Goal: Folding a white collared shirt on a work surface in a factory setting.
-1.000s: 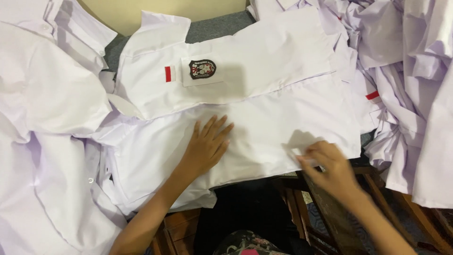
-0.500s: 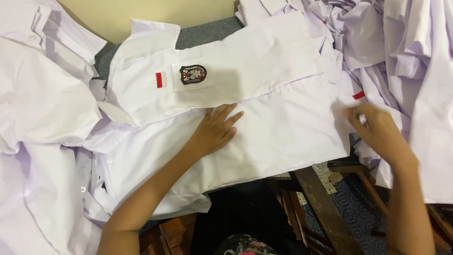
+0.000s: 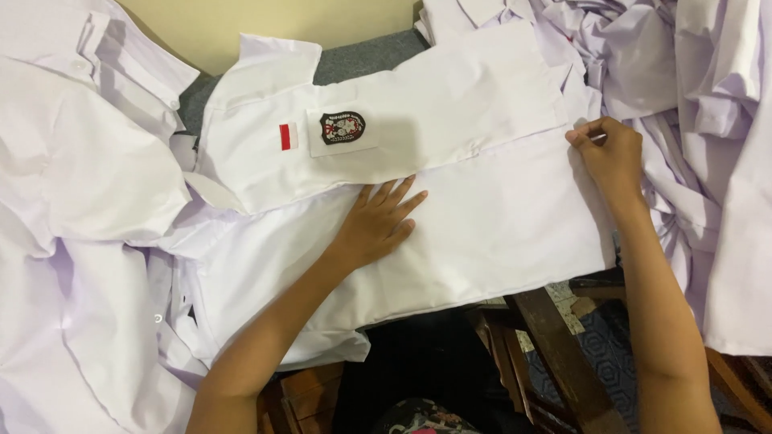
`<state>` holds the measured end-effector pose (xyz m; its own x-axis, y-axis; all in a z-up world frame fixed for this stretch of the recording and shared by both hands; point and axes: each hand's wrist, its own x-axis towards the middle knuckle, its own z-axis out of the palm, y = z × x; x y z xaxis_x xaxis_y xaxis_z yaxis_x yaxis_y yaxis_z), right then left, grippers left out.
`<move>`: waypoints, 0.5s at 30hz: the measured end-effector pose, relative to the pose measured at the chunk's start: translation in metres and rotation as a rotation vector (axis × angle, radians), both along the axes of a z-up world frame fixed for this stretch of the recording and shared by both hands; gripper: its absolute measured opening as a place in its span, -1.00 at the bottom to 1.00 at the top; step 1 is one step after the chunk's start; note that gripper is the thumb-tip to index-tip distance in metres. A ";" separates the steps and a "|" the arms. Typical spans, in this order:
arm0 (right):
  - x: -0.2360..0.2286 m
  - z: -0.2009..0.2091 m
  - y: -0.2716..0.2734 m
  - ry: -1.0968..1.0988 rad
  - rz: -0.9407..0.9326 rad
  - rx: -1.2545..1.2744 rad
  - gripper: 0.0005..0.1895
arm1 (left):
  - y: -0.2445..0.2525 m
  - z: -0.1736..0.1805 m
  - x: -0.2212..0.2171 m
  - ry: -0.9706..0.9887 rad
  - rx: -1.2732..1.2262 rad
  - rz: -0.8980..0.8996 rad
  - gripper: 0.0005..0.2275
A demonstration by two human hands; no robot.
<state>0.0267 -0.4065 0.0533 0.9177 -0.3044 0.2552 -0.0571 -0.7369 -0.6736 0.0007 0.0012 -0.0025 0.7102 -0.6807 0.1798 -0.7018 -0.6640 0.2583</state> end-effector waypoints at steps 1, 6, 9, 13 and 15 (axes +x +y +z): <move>0.002 -0.004 -0.002 -0.011 0.021 -0.011 -0.85 | 0.000 -0.001 0.000 -0.001 0.004 0.004 -0.54; -0.001 0.001 0.008 -0.014 0.058 -0.053 -0.87 | 0.001 -0.002 0.001 0.008 0.018 0.020 -0.53; -0.020 0.006 0.028 -0.041 -0.001 -0.064 -0.88 | 0.003 -0.007 -0.001 -0.055 0.006 0.005 -0.54; -0.055 0.001 0.095 -0.295 0.170 -0.700 -0.83 | 0.018 -0.012 -0.018 -0.028 -0.015 0.042 -0.55; -0.078 -0.012 0.148 -0.318 0.302 -0.790 -0.82 | 0.027 -0.007 -0.042 -0.057 -0.012 0.083 -0.55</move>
<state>-0.0510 -0.2584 0.0411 0.7808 0.3097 0.5426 0.3160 -0.9450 0.0846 -0.0409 0.0282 -0.0097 0.7526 -0.6173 0.2293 -0.6581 -0.7176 0.2278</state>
